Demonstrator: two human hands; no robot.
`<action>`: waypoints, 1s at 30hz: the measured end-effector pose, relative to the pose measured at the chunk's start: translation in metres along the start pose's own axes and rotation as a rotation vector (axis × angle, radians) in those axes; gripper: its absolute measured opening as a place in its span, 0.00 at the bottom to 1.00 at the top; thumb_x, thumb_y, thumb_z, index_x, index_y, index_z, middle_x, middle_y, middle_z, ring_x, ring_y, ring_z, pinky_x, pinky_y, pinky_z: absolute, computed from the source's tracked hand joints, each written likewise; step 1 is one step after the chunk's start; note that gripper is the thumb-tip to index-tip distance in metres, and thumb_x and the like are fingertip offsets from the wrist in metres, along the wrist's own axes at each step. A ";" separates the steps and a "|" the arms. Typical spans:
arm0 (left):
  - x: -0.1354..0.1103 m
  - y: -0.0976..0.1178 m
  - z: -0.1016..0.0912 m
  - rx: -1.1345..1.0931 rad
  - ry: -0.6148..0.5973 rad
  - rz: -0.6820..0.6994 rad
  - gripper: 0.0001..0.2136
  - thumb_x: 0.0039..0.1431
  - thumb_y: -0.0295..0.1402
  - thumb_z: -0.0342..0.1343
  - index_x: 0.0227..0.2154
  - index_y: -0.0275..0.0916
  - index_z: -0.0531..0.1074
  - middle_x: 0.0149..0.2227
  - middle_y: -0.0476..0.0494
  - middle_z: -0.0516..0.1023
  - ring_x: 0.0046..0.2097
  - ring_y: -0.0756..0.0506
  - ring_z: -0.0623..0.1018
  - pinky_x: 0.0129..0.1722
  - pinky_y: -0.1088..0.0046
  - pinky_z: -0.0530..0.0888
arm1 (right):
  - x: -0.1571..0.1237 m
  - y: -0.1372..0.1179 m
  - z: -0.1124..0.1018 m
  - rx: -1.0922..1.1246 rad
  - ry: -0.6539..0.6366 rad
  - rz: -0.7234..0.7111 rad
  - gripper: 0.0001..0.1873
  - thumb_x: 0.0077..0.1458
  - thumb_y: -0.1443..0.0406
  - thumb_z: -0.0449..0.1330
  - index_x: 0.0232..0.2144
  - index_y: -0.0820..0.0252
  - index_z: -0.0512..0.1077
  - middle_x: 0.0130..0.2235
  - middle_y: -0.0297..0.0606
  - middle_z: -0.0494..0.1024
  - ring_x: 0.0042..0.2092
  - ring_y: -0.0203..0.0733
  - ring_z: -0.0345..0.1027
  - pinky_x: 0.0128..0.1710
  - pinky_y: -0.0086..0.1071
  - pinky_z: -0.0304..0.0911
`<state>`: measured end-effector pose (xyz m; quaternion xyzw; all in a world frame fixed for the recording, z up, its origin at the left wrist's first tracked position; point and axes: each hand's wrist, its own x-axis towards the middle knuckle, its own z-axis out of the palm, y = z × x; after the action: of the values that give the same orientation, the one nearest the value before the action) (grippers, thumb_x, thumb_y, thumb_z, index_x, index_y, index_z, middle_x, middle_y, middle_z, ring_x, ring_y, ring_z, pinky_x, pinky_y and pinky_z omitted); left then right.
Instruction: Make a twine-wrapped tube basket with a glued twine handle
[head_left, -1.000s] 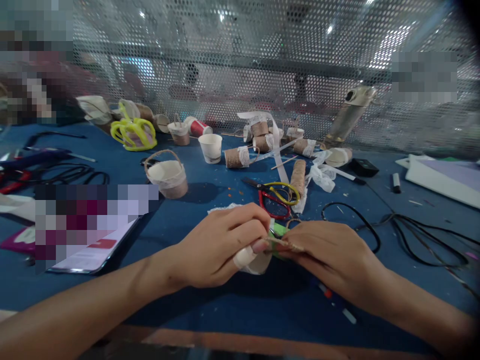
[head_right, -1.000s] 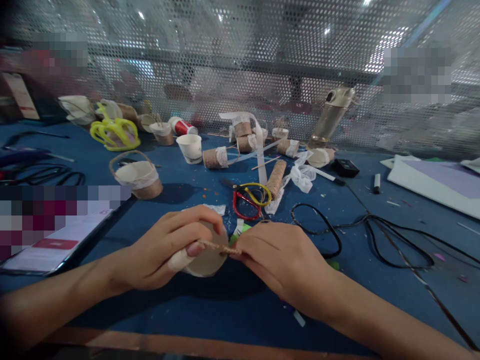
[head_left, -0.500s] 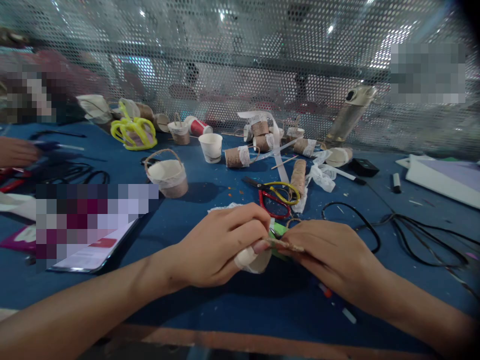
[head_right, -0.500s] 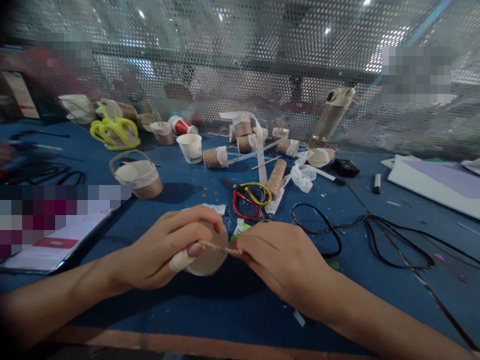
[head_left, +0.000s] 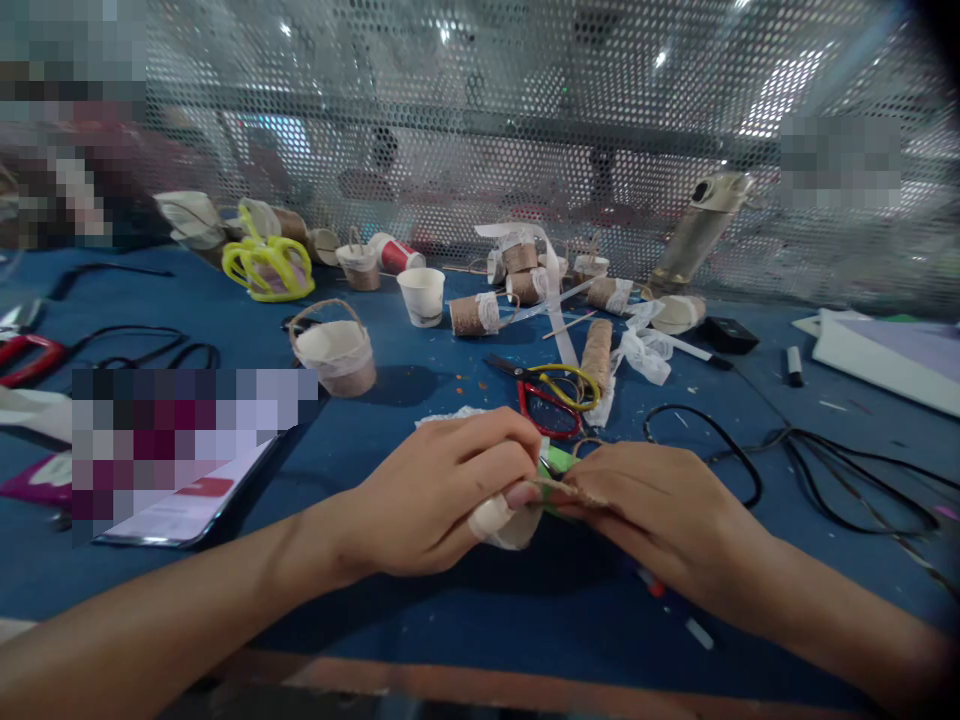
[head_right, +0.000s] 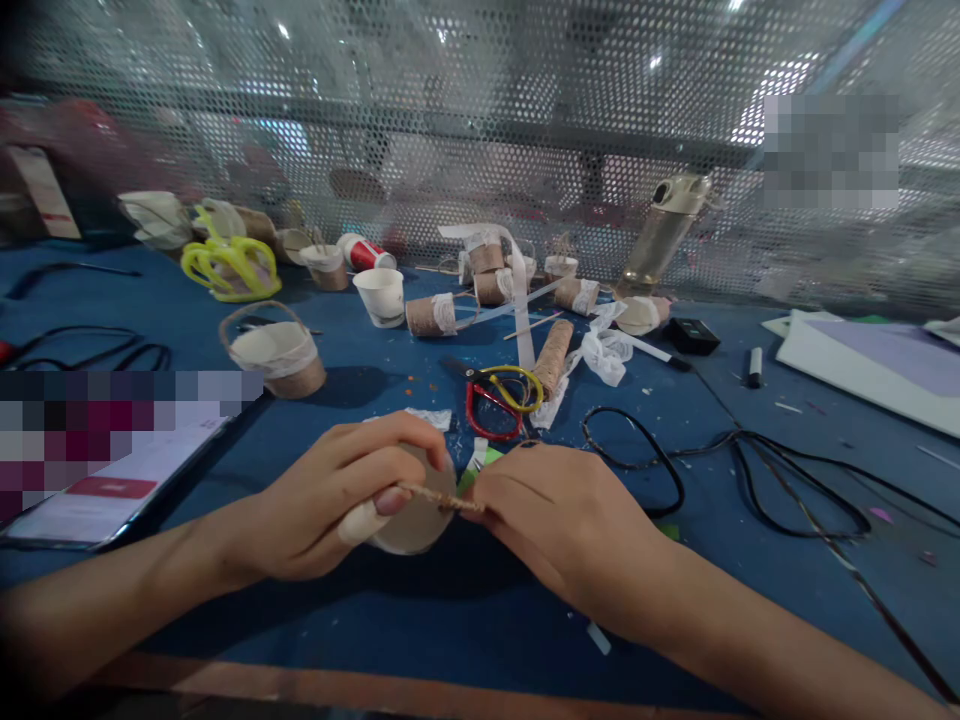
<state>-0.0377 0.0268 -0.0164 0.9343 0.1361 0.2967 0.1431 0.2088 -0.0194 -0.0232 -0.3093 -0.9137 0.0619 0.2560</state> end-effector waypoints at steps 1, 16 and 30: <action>0.000 0.000 0.000 0.000 0.000 0.004 0.11 0.73 0.31 0.40 0.37 0.38 0.66 0.44 0.41 0.74 0.41 0.47 0.75 0.42 0.72 0.72 | 0.000 0.000 0.000 0.010 -0.010 0.004 0.12 0.70 0.69 0.49 0.39 0.61 0.73 0.34 0.39 0.80 0.35 0.42 0.74 0.37 0.34 0.66; 0.001 0.006 -0.001 -0.190 0.047 -0.122 0.16 0.75 0.36 0.39 0.36 0.36 0.69 0.43 0.38 0.74 0.42 0.46 0.74 0.44 0.70 0.73 | 0.001 -0.006 -0.002 0.170 -0.005 0.175 0.08 0.64 0.71 0.56 0.41 0.56 0.73 0.37 0.34 0.81 0.37 0.37 0.74 0.39 0.29 0.66; 0.000 0.006 0.004 -0.332 0.129 -0.203 0.15 0.75 0.39 0.40 0.38 0.37 0.68 0.42 0.40 0.74 0.44 0.45 0.75 0.46 0.68 0.72 | 0.003 -0.012 -0.004 0.234 0.094 0.269 0.04 0.63 0.67 0.60 0.42 0.54 0.72 0.39 0.34 0.83 0.39 0.37 0.78 0.38 0.27 0.71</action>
<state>-0.0342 0.0205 -0.0178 0.8585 0.1875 0.3582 0.3155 0.2025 -0.0273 -0.0158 -0.3996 -0.8376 0.1871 0.3222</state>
